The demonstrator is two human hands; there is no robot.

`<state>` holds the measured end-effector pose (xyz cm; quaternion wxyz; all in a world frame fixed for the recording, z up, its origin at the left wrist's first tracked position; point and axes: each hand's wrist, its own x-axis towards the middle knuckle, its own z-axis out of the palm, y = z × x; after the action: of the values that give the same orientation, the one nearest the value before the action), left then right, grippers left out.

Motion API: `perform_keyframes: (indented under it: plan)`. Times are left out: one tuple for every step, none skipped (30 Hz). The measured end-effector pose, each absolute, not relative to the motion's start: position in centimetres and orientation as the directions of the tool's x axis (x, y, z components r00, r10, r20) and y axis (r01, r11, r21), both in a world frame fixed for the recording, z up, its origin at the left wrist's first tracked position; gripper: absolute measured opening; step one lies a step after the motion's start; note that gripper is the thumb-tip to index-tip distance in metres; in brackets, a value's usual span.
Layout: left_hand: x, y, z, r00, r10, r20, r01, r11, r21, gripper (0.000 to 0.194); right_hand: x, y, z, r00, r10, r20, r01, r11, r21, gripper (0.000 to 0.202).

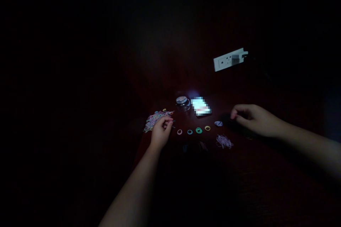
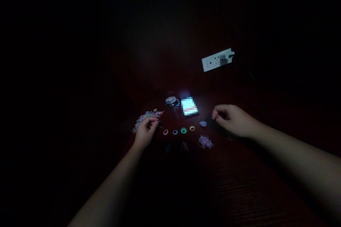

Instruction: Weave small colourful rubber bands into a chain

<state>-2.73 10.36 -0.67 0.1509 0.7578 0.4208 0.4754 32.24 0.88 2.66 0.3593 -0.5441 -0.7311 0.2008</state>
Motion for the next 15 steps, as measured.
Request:
perform_keyframes:
  plan:
    - [-2.7, 10.3, -0.6, 0.192, 0.786, 0.588, 0.487, -0.596, 0.638, 0.013, 32.2, 0.9, 2.7, -0.15, 0.941, 0.303, 0.651, 0.325, -0.686, 0.013]
    - [-2.6, 10.3, -0.5, 0.191, 0.792, 0.58, 0.481, -0.59, 0.648, 0.013, 32.2, 0.9, 2.7, -0.149, 0.942, 0.302, 0.649, 0.323, -0.689, 0.013]
    - [-2.6, 10.2, -0.4, 0.19, 0.797, 0.574, 0.476, -0.586, 0.656, 0.012, 32.2, 0.9, 2.6, -0.148, 0.941, 0.304, 0.646, 0.324, -0.691, 0.013]
    - [-2.5, 10.1, -0.3, 0.19, 0.799, 0.57, 0.473, -0.584, 0.66, 0.012, 32.2, 0.9, 2.6, -0.145, 0.94, 0.31, 0.642, 0.328, -0.693, 0.013]
    - [-2.4, 10.0, -0.2, 0.193, 0.799, 0.569, 0.472, -0.584, 0.661, 0.012, 32.2, 0.9, 2.6, -0.142, 0.938, 0.316, 0.64, 0.331, -0.693, 0.013]
    - [-2.4, 9.9, -0.1, 0.197, 0.797, 0.571, 0.471, -0.587, 0.658, 0.012, 32.2, 1.0, 2.6, -0.142, 0.938, 0.316, 0.64, 0.331, -0.693, 0.013]
    - [-2.3, 9.9, 0.0, 0.201, 0.794, 0.574, 0.468, -0.593, 0.656, 0.012, 32.2, 1.0, 2.6, -0.143, 0.939, 0.312, 0.643, 0.327, -0.692, 0.014]
    - [-2.2, 9.8, 0.0, 0.204, 0.789, 0.579, 0.462, -0.599, 0.653, 0.012, 32.2, 1.1, 2.5, -0.146, 0.94, 0.307, 0.649, 0.325, -0.688, 0.014]
    - [-2.0, 9.6, 0.1, 0.211, 0.784, 0.584, 0.459, -0.607, 0.649, 0.012, 32.2, 1.1, 2.5, -0.148, 0.94, 0.309, 0.656, 0.327, -0.68, 0.014]
    - [-1.9, 9.5, 0.2, 0.221, 0.778, 0.588, 0.461, -0.615, 0.64, 0.011, 32.3, 1.1, 2.5, -0.152, 0.935, 0.322, 0.666, 0.337, -0.665, 0.015]
    - [-1.7, 9.3, 0.3, 0.236, 0.769, 0.594, 0.469, -0.625, 0.624, 0.011, 32.3, 1.1, 2.5, -0.155, 0.923, 0.351, 0.679, 0.358, -0.641, 0.015]
    - [-1.5, 9.0, 0.5, 0.257, 0.758, 0.6, 0.485, -0.638, 0.598, 0.01, 32.2, 1.0, 2.6, -0.156, 0.905, 0.395, 0.696, 0.385, -0.607, 0.015]
    - [-1.3, 8.7, 0.6, 0.278, 0.741, 0.611, 0.507, -0.654, 0.562, 0.009, 32.0, 0.9, 2.7, -0.159, 0.88, 0.448, 0.715, 0.415, -0.562, 0.015]
    - [-1.0, 8.4, 0.8, 0.301, 0.724, 0.621, 0.527, -0.669, 0.524, 0.009, 31.7, 0.6, 2.9, -0.166, 0.85, 0.501, 0.736, 0.445, -0.511, 0.015]
    - [-0.8, 8.1, 1.1, 0.325, 0.705, 0.63, 0.541, -0.685, 0.487, 0.009, 31.2, 0.3, 3.1, -0.173, 0.823, 0.541, 0.758, 0.463, -0.46, 0.016]
